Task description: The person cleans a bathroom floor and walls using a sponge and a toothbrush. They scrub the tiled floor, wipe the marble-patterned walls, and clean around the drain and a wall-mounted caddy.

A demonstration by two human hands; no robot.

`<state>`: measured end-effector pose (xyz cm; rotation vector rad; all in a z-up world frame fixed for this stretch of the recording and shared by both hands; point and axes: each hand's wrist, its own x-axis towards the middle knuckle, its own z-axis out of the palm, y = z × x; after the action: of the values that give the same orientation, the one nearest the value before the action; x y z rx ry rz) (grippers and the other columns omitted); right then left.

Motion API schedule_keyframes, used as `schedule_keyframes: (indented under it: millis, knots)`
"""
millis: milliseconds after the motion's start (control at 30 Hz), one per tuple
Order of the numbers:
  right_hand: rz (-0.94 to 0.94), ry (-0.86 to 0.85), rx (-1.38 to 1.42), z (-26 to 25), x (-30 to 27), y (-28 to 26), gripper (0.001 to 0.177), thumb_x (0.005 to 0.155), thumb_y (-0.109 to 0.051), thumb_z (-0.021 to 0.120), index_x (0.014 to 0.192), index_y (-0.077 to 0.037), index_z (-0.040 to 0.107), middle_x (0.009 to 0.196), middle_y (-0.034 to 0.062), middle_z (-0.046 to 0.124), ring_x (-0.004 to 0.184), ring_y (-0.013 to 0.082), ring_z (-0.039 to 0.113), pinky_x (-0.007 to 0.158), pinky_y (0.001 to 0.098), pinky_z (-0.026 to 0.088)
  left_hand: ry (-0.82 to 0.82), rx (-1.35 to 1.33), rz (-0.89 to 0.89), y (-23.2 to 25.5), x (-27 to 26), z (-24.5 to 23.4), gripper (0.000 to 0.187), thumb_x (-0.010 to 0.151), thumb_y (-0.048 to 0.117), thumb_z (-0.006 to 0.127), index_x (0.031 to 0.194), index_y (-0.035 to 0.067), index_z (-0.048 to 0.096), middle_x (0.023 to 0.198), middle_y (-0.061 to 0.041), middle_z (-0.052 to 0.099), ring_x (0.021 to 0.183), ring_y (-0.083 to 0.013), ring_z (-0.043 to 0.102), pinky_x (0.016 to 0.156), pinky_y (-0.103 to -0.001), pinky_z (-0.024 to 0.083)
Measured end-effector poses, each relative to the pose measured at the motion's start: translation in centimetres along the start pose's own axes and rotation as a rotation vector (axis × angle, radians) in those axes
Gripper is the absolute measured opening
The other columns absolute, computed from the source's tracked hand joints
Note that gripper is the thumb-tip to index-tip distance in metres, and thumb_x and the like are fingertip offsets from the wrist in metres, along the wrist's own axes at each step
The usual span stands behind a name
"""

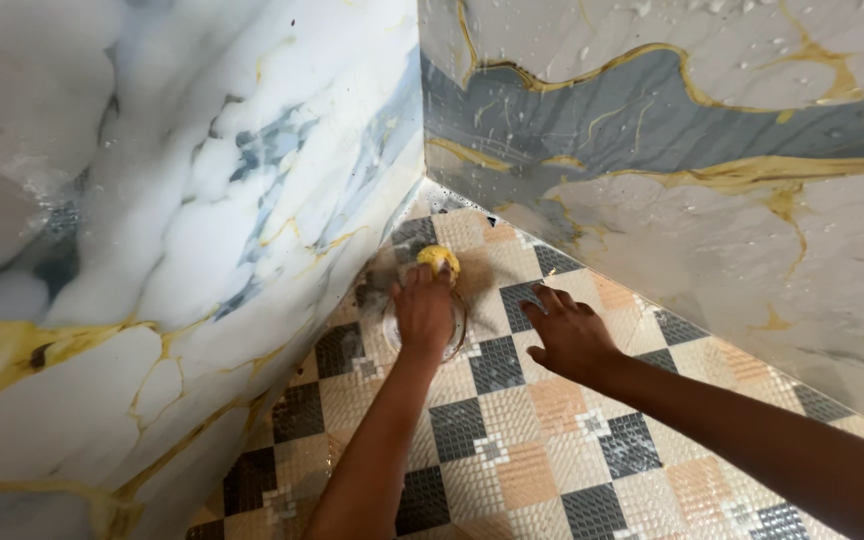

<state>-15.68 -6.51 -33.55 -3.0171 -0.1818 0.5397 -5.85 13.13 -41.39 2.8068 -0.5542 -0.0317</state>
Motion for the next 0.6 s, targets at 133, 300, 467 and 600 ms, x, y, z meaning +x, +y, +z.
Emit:
schedule_keyframes:
  millis: [133, 300, 467, 600]
  knots:
    - [-0.032, 0.077, 0.023, 0.0, 1.8, -2.1, 0.078, 0.079, -0.033, 0.079, 0.144, -0.007, 0.045, 0.153, 0.0131, 0.043, 0.14, 0.0288, 0.043, 0.108, 0.0445, 0.047, -0.099, -0.07, 0.221, 3.2, -1.2, -0.4, 0.032, 0.107, 0.015, 0.044, 0.127, 0.01, 0.068, 0.112, -0.015, 0.066, 0.106, -0.0317, 0.064, 0.115, -0.058, 0.034]
    - [-0.223, 0.268, -0.058, -0.6, 2.0, -3.8, 0.074, 0.083, -0.028, 0.072, 0.146, -0.002, 0.045, 0.139, 0.0166, 0.054, 0.131, 0.0318, 0.05, 0.107, 0.0476, 0.045, -0.237, 0.067, 0.098, 0.0, 1.2, -1.6, 0.034, 0.11, 0.018, 0.041, 0.138, 0.016, 0.061, 0.111, -0.011, 0.068, 0.103, -0.027, 0.066, 0.12, -0.059, 0.031]
    - [-0.358, 0.344, -0.022, -1.2, 1.2, -3.5, 0.051, 0.08, -0.03, 0.071, 0.123, -0.01, 0.053, 0.139, 0.0153, 0.059, 0.128, 0.0321, 0.055, 0.101, 0.047, 0.047, 0.054, 0.222, -0.015, -2.6, 2.7, -1.8, 0.035, 0.093, 0.006, 0.053, 0.124, 0.015, 0.068, 0.12, -0.01, 0.065, 0.12, -0.0269, 0.057, 0.107, -0.057, 0.037]
    - [-0.32, 0.131, 0.012, -1.9, 0.9, -3.2, 0.057, 0.089, -0.027, 0.065, 0.139, -0.004, 0.049, 0.131, 0.0129, 0.061, 0.123, 0.0305, 0.058, 0.101, 0.0452, 0.049, 0.052, 0.167, 0.045, -0.3, 1.7, -0.6, 0.032, 0.09, 0.01, 0.06, 0.121, 0.009, 0.068, 0.118, -0.012, 0.064, 0.121, -0.0291, 0.056, 0.103, -0.052, 0.04]
